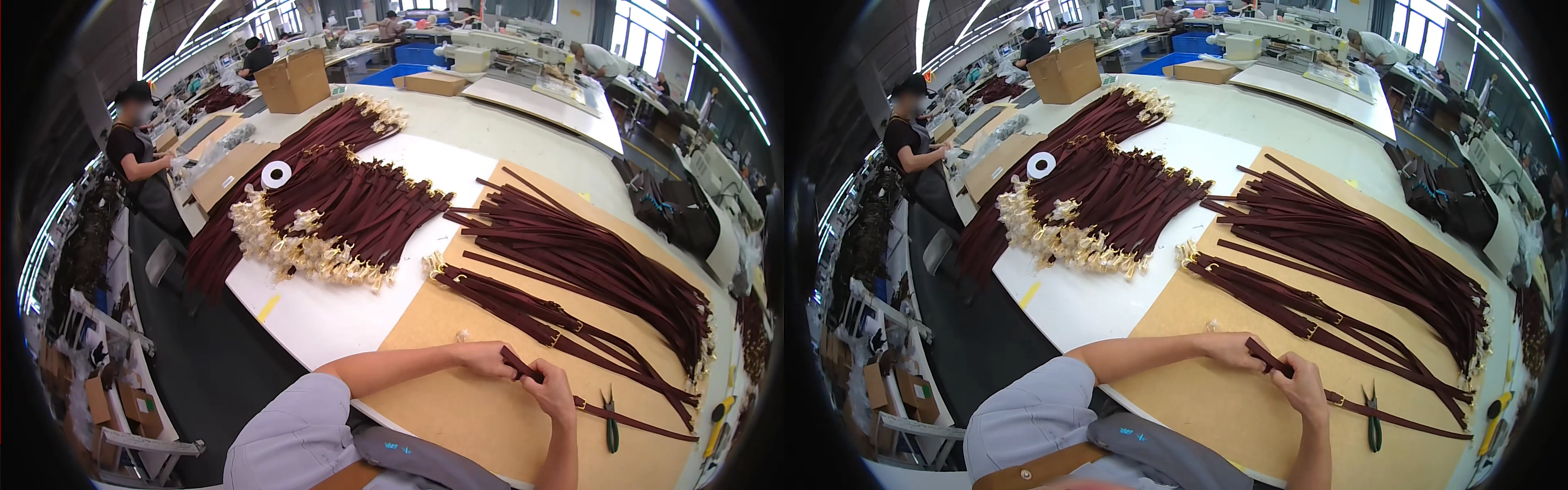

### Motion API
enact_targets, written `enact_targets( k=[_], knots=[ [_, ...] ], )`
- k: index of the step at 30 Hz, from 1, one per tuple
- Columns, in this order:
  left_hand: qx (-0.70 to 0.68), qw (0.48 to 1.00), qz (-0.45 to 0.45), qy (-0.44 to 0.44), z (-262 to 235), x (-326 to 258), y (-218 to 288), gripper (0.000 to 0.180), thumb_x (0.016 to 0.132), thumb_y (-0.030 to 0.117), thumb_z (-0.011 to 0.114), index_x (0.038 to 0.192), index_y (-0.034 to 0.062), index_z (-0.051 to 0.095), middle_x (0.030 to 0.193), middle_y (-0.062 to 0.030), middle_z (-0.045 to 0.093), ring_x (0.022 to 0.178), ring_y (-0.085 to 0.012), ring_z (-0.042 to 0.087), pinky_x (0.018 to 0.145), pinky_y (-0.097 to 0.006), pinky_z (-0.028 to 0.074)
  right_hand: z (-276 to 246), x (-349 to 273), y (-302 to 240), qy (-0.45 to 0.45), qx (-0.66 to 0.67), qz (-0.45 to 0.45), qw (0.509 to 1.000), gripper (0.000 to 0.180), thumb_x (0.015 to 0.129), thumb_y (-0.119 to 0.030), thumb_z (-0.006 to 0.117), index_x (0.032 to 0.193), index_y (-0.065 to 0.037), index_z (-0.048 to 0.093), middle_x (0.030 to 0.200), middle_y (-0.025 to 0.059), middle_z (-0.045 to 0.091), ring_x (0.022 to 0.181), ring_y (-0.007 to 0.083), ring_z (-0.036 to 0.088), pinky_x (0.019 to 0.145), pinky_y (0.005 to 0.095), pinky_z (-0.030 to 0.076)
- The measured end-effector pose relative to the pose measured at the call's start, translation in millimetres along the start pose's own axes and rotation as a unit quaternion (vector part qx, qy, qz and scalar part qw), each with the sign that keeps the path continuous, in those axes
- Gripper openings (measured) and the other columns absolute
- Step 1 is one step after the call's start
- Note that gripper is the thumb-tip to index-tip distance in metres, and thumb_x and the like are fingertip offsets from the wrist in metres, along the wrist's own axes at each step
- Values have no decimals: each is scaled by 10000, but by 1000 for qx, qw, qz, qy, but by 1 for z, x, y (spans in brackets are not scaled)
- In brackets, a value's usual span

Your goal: Assemble leather straps with metal buckles and hardware at a factory workstation.

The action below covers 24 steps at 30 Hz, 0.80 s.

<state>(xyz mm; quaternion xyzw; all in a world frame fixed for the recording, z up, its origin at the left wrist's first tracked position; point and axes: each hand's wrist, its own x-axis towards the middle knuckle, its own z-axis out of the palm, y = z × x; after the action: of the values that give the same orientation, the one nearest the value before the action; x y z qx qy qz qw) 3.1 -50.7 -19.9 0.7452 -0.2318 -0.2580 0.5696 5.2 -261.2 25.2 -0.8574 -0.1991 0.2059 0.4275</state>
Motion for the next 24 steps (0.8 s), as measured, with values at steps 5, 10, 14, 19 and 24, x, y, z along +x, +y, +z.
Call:
enact_targets(
  k=[5,10,14,19,24],
  knots=[
    [-3,1000,23,19,2,-4,-2,200,867,138,587,981,-12,653,762,-56,636,692,-136,555,649,-295,465,2,3,5,-3,10,0,1000,163,790,-113,688,874,24,659,625,70,587,569,107,507,546,290,430],
    [-17,999,-45,9,-1,-7,9,173,889,130,579,972,-6,646,726,-61,621,677,-137,558,642,-296,468,3,9,10,-12,21,7,1000,174,791,-130,710,868,18,658,628,79,589,572,111,509,550,290,431],
    [-27,998,-54,12,1,-10,14,164,891,137,583,956,1,649,671,-44,583,629,-130,535,604,-299,451,2,13,18,-45,23,27,998,202,776,-145,743,854,15,648,625,85,592,567,118,512,546,298,429],
    [-59,994,-91,4,1,-7,22,163,888,147,593,933,-2,641,654,-19,561,618,-101,522,580,-282,438,-1,5,13,-1,15,-1,1000,211,739,-92,771,862,8,633,760,117,626,680,168,579,622,311,458],
    [-89,993,-72,5,-5,-3,5,165,869,173,598,832,18,637,673,-13,598,640,-82,542,602,-252,448,2,11,0,34,66,-92,993,228,763,-91,760,926,19,645,818,123,648,744,189,617,691,303,491]
  ],
)
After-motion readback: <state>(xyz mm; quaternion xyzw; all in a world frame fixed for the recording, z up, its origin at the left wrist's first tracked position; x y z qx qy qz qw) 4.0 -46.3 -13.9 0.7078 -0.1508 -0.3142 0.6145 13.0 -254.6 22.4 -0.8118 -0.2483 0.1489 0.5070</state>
